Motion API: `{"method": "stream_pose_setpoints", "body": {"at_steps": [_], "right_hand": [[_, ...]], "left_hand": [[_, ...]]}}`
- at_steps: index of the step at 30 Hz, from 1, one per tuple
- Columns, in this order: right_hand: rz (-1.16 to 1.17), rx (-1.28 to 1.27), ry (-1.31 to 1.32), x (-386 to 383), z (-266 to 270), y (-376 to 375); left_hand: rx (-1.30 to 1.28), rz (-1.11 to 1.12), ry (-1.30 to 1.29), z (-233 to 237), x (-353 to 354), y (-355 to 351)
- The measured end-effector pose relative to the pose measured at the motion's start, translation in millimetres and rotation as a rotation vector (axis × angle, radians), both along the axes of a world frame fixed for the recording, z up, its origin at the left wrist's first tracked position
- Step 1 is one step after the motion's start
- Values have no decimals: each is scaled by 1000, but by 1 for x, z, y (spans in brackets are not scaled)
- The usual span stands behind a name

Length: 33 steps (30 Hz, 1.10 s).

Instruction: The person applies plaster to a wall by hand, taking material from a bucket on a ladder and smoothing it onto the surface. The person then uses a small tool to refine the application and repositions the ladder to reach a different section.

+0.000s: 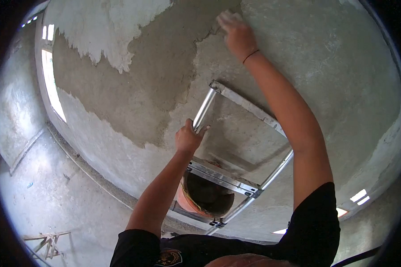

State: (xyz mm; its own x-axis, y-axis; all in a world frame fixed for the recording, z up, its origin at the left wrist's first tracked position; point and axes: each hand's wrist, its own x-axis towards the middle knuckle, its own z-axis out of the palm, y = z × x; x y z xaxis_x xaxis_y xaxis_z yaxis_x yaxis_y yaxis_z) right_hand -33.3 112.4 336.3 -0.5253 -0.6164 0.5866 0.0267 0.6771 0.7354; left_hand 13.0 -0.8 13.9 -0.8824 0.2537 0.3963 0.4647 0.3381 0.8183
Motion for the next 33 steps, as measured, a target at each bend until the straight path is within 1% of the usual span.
{"method": "stream_pose_setpoints", "body": {"at_steps": [1,2,4,5,7,8,10,11,13,14,16,20,22,23,25,26,28,29,30,31,32,33], "right_hand": [[18,-39,113,1,8,-2],[20,-40,112,-3,6,-1],[-154,104,96,-11,-9,5],[-155,100,88,-15,-23,7],[-148,158,-27,-16,-52,-3],[-151,156,-33,-14,-60,-4],[-52,38,-215,-11,-66,-9],[-50,41,-211,-9,-57,-9],[56,32,-3,0,-29,-10],[59,35,-7,0,-25,-7],[-218,129,107,-3,-22,0],[-198,99,104,-15,-57,-4],[-207,169,-14,-16,-71,-7],[-211,162,-19,-14,-80,-7],[-64,96,-221,-15,-91,-7],[-59,100,-220,-16,-85,-6],[21,-34,-38,-11,-55,-10],[30,-27,-40,-12,-40,-12],[31,-25,68,-16,-26,-11],[27,-28,176,-19,-22,-9],[25,-31,171,-21,-29,-8],[-12,-18,101,-27,-43,-8]], "left_hand": [[-5,-3,-5,1,1,-1],[-6,0,-6,2,1,-1],[11,-15,-8,2,1,-3],[6,-16,-16,2,1,-4],[26,-17,-15,3,3,-4],[25,-20,-21,2,4,-3],[9,-6,-33,4,3,-3],[12,-3,-30,2,1,-3],[-34,-27,7,-1,-1,-1],[-30,-24,3,-2,-2,0],[-38,-32,-21,0,0,-2],[12,-39,-68,3,0,-3],[-30,-53,-54,4,2,-5],[-38,-57,-58,3,3,-5],[10,-19,-44,3,3,-4],[13,-13,-43,2,3,-4],[21,-28,-37,0,2,-3],[28,-19,-39,1,-1,-2],[28,-24,-35,1,-1,-2],[22,-34,-32,-1,0,-2],[19,-35,-38,-3,1,-1],[19,-46,-56,-2,0,-1]]}}
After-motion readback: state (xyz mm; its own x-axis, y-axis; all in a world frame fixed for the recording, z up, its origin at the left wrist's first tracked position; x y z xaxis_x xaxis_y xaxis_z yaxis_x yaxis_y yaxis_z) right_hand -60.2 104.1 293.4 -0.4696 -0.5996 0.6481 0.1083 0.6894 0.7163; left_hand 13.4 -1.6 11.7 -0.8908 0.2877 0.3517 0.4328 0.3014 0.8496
